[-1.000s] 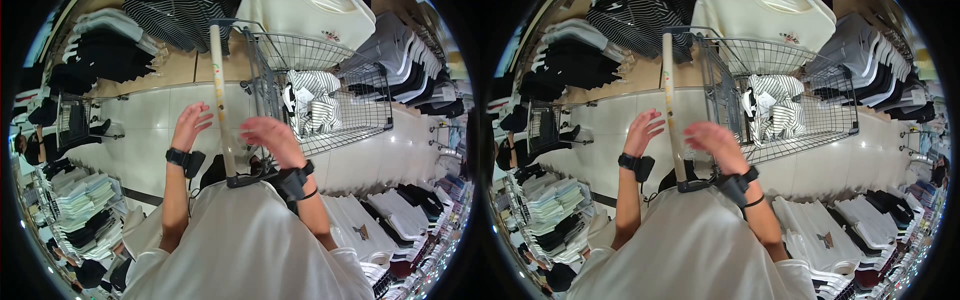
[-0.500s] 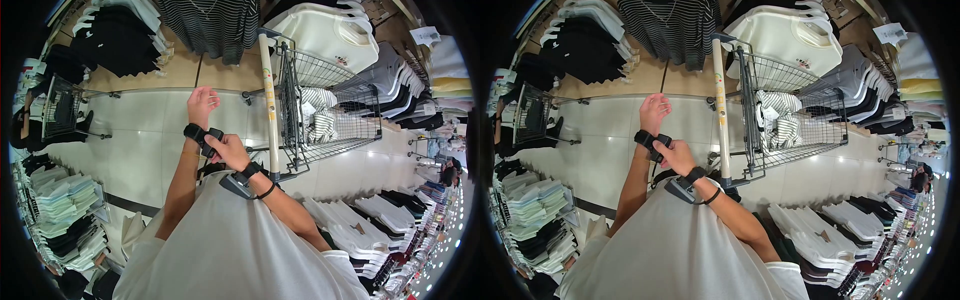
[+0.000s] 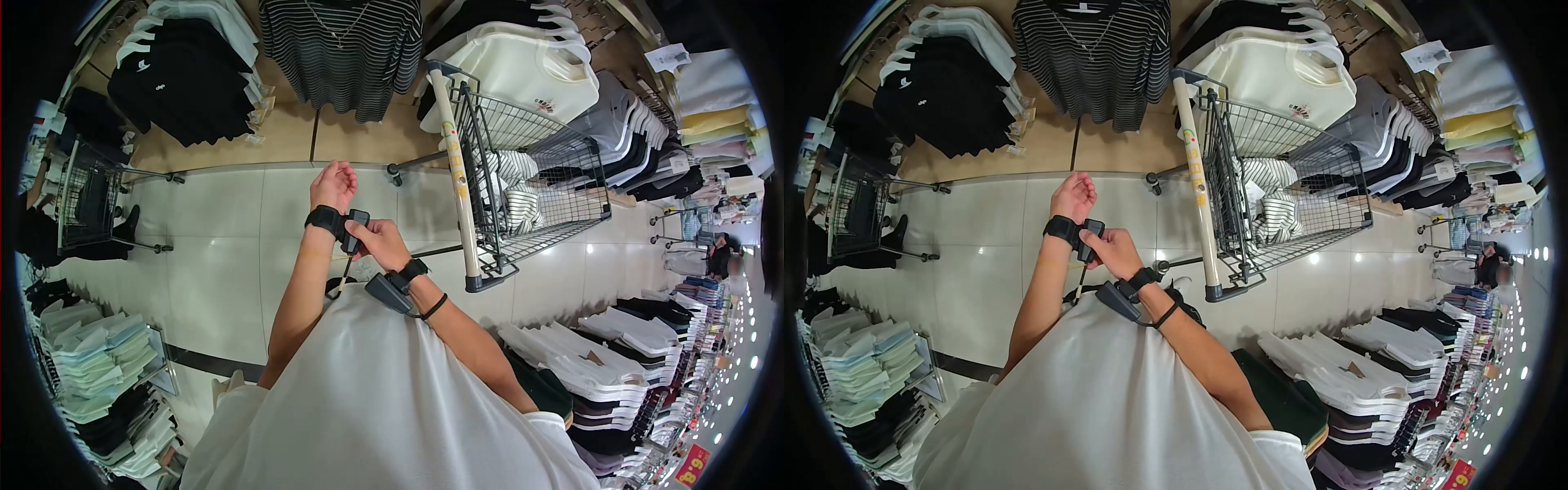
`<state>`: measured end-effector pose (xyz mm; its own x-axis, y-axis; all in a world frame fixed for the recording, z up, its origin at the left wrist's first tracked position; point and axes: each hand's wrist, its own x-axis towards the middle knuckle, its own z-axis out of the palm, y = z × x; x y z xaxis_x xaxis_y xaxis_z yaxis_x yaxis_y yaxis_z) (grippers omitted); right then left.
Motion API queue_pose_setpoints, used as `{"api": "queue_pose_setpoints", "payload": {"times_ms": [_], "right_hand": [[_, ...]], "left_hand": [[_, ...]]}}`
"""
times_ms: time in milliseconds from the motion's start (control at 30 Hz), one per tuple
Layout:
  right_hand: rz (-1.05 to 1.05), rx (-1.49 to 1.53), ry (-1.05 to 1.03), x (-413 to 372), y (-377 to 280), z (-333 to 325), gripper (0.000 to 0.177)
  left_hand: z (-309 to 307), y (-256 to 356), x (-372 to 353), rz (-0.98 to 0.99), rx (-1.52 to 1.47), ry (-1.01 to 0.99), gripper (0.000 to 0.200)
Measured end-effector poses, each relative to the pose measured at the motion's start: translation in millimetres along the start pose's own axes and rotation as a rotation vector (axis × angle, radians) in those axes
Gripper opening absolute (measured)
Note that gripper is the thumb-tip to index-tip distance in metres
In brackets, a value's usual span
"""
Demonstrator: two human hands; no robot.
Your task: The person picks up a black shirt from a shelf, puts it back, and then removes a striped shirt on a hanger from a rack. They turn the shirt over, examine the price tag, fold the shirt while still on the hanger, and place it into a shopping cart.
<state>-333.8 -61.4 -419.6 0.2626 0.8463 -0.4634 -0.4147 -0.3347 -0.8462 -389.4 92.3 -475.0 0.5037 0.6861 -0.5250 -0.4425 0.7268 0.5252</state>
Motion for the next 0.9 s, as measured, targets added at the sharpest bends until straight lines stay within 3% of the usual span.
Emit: {"api": "queue_pose_setpoints", "payload": {"times_ms": [100, 300, 433, 567, 700, 833, 900], "right_hand": [[-0.009, -0.016, -0.024, -1.5, -11.5, 7.3, 0.043], [-0.05, -0.072, -0.044, -4.7, -19.5, 17.9, 0.042], [-0.107, -0.077, -0.101, 8.0, -3.4, 15.3, 0.039], [-0.132, 0.106, 0.023, 26.1, -23.9, -4.0, 0.034], [-0.209, 0.104, 0.205, 57.9, -37.5, -32.6, 0.033], [-0.347, 0.045, 0.387, 78.9, -52.8, -30.1, 0.027], [-0.529, -0.231, 0.549, 87.0, -51.9, -24.2, 0.023]], "left_hand": [[2.0, 9.3, 3.8, 0.008, -0.039, -0.017, 0.027], [33.8, 33.2, -22.8, 0.212, 0.348, -0.104, 0.029], [21.2, 41.3, -18.1, 0.194, 0.333, -0.136, 0.03], [0.1, 69.8, -38.5, 0.251, 0.394, -0.119, 0.031], [13.9, 87.0, -86.2, 0.015, 0.623, -0.324, 0.037], [38.0, 54.3, -120.3, -0.341, 0.737, -0.576, 0.041], [49.9, 30.5, -131.4, -0.409, 0.493, -0.527, 0.04]]}}
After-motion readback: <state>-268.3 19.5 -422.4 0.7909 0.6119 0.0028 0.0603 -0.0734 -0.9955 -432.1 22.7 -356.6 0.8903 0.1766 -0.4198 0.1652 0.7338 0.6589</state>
